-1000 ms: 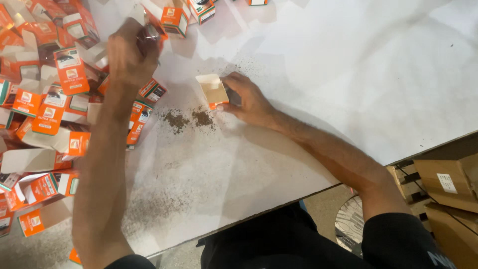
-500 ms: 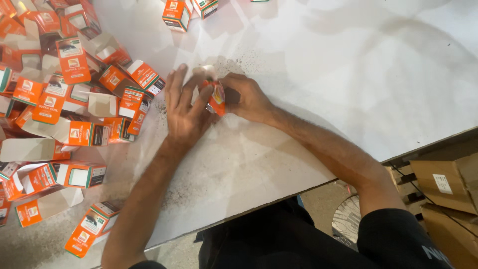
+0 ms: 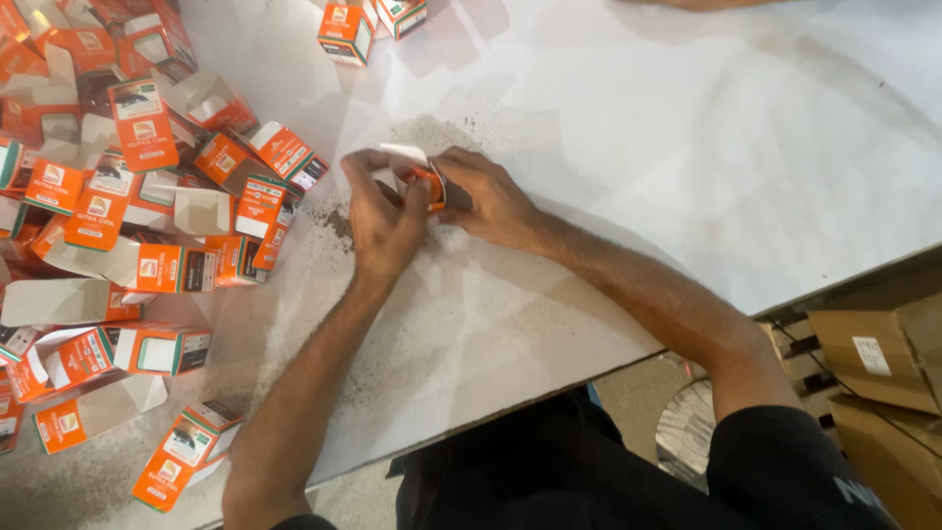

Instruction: The person folds small orange cardboard boxes at a work table. They pick up flat folded cartons one at a time, open and press the flaps into shape by hand, and place the finished boxes onto a pile on the table.

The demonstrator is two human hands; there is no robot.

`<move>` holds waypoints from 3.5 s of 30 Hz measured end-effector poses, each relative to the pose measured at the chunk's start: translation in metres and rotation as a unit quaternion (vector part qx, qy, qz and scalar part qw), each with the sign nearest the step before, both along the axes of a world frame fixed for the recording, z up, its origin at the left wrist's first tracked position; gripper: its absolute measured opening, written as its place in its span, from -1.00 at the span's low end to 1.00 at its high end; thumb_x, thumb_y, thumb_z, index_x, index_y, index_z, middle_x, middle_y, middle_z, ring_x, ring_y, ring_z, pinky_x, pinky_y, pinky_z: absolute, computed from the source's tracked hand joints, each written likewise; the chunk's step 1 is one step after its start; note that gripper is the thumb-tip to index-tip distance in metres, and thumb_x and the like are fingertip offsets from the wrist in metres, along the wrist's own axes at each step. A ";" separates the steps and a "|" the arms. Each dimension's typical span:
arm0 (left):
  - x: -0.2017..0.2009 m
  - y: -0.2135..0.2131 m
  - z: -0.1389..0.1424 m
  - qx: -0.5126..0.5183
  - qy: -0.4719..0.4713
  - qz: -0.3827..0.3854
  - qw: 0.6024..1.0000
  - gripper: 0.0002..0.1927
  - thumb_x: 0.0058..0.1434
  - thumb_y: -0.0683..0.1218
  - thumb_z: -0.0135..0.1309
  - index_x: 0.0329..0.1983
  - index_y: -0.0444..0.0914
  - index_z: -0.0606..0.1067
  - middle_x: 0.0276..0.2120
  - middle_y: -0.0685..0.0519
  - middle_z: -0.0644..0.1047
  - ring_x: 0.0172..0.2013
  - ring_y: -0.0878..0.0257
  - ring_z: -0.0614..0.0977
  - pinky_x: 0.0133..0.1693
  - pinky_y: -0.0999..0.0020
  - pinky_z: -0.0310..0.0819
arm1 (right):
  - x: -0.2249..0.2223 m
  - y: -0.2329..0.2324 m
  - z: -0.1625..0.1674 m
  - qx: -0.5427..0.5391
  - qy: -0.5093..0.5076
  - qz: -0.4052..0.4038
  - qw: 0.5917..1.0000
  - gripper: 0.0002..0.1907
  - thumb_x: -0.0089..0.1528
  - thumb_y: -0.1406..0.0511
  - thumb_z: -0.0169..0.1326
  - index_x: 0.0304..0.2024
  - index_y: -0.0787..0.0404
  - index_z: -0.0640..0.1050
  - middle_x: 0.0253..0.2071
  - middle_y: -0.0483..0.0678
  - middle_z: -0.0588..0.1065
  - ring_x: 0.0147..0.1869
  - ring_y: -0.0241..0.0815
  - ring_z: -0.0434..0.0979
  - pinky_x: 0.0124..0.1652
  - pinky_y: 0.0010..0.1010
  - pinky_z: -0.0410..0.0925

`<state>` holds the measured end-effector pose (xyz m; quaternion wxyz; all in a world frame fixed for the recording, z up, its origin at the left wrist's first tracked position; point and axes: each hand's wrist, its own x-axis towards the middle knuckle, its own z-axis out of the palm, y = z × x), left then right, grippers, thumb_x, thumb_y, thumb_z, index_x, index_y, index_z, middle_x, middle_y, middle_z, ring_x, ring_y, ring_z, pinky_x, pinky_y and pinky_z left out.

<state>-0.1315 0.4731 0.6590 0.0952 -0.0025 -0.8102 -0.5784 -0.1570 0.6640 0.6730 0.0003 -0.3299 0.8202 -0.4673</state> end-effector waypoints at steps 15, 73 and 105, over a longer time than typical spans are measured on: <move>-0.007 -0.033 0.024 0.346 -0.229 -0.149 0.897 -0.79 0.19 -0.14 -0.04 -0.17 -0.32 0.51 -0.42 0.02 0.57 -0.47 0.30 0.60 -0.38 0.37 0.64 | 0.011 -0.005 -0.013 0.018 0.042 -0.032 0.998 -0.48 0.17 0.36 0.36 0.16 0.16 0.49 0.24 0.03 0.47 0.31 0.10 0.48 0.20 -0.14 0.40; 0.018 -0.040 0.005 -0.308 0.228 -0.159 0.910 -0.62 0.21 -0.25 0.17 0.11 -0.38 0.47 0.29 -0.28 0.36 0.07 -0.14 0.55 0.07 -0.01 0.51 | 0.044 0.193 0.073 0.218 0.052 -0.203 0.953 -0.46 0.05 0.28 0.25 0.11 0.19 0.57 -0.03 0.03 0.52 -0.04 0.07 0.58 -0.05 -0.20 0.45; -0.194 0.031 0.071 -0.450 0.145 -0.020 0.881 -0.55 0.06 -0.11 0.23 0.01 -0.27 0.42 -0.15 -0.16 0.53 -0.24 -0.16 0.63 -0.31 -0.09 0.52 | 0.053 0.069 0.031 0.058 -0.022 -0.094 0.994 -0.32 0.17 0.26 0.36 0.27 0.33 0.39 0.18 0.21 0.42 0.29 0.18 0.40 0.22 -0.19 0.28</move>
